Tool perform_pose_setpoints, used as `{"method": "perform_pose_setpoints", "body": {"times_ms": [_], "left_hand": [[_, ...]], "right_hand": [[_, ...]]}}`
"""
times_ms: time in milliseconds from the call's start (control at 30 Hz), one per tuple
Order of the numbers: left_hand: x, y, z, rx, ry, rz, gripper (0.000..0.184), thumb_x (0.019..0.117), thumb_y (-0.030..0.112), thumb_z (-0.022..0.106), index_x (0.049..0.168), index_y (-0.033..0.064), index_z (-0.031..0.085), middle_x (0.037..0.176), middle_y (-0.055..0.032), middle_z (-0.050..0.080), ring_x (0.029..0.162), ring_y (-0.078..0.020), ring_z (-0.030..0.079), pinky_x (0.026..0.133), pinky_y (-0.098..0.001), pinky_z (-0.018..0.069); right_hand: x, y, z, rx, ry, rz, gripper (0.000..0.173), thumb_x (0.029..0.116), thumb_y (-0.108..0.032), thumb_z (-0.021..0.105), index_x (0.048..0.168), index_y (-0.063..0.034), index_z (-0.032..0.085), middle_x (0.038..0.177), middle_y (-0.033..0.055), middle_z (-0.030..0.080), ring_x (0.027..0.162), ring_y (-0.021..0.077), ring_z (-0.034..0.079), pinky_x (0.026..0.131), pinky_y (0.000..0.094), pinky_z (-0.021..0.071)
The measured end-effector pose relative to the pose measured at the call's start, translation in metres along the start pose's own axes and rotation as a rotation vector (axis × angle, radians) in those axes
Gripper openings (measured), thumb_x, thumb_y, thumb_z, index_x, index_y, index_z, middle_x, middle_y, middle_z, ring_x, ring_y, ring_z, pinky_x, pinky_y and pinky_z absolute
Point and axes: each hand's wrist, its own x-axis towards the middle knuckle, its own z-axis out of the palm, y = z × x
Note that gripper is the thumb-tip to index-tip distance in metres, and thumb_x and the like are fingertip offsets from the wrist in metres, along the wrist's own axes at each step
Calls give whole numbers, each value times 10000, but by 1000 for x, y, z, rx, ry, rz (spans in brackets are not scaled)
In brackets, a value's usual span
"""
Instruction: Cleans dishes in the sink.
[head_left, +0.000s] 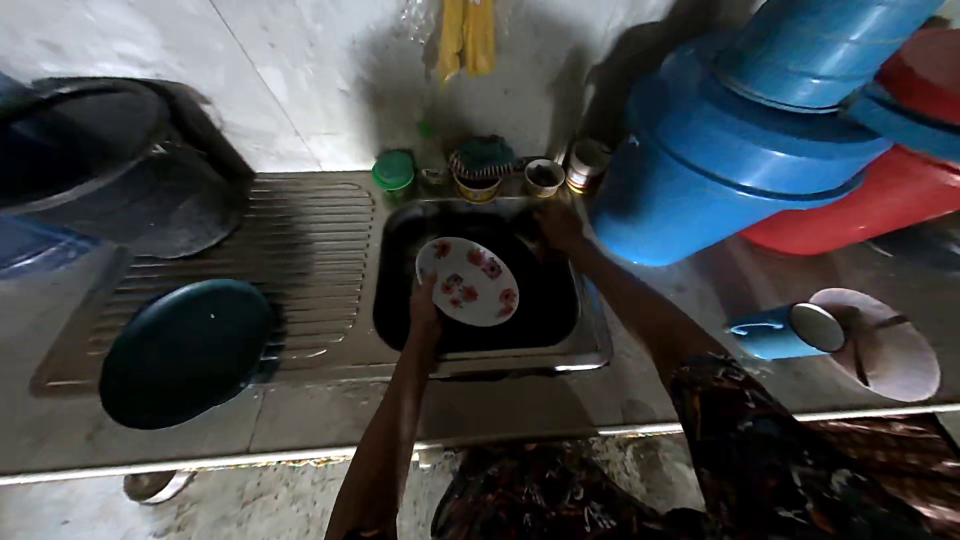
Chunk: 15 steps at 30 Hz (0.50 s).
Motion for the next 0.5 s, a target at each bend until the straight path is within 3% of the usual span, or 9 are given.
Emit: {"method": "perform_pose_setpoints", "body": {"times_ms": [100,200,267,333,400,500], "left_hand": [[-6,1,1,21,30,62,554,1088,365,482,1583,152,353,1413,-190,569,1210,-274,615,977,-456,536],[-19,6,-1,44,72,94,554,1091,349,479,1592,153,348,1436,-186,554,1233,-266,600,993,-449,525],[-23,8,-5,24,104,122,531,1093,330,473,1580,149,361,1396,-172,580,1166,-232,629,939,-410,547],[-26,8,-15,30,106,146,536,1093,358,464,1578,159,352,1386,-147,585,1145,-201,639,931,-382,557],[-29,7,-26,88,104,147,580,1077,448,469,1591,210,340,1425,-124,570,1186,-209,620,956,-416,545],[-35,9,-37,87,140,164,636,1053,525,480,1595,228,328,1477,-92,535,1256,-211,584,1013,-446,523]], "right_hand": [[40,-7,-22,-153,117,26,490,1068,-353,516,1362,31,595,1475,330,475,1397,526,411,1098,693,357],[71,-8,-25,-230,71,102,577,1022,-443,564,1337,37,618,1562,346,352,1458,537,303,1131,713,274],[82,-9,-25,-275,-11,124,533,1003,-322,615,1350,81,586,1582,371,290,1478,549,253,1135,731,249],[95,-6,-20,-239,-9,172,507,974,-229,655,1371,75,572,1568,357,333,1472,541,280,1113,730,290],[104,-5,-21,-190,36,226,515,976,-255,644,1396,33,566,1529,339,412,1417,536,383,1077,726,350],[90,-19,-45,-164,100,196,552,1023,-230,560,1456,98,461,1543,360,380,1411,541,399,1099,690,362]]}}
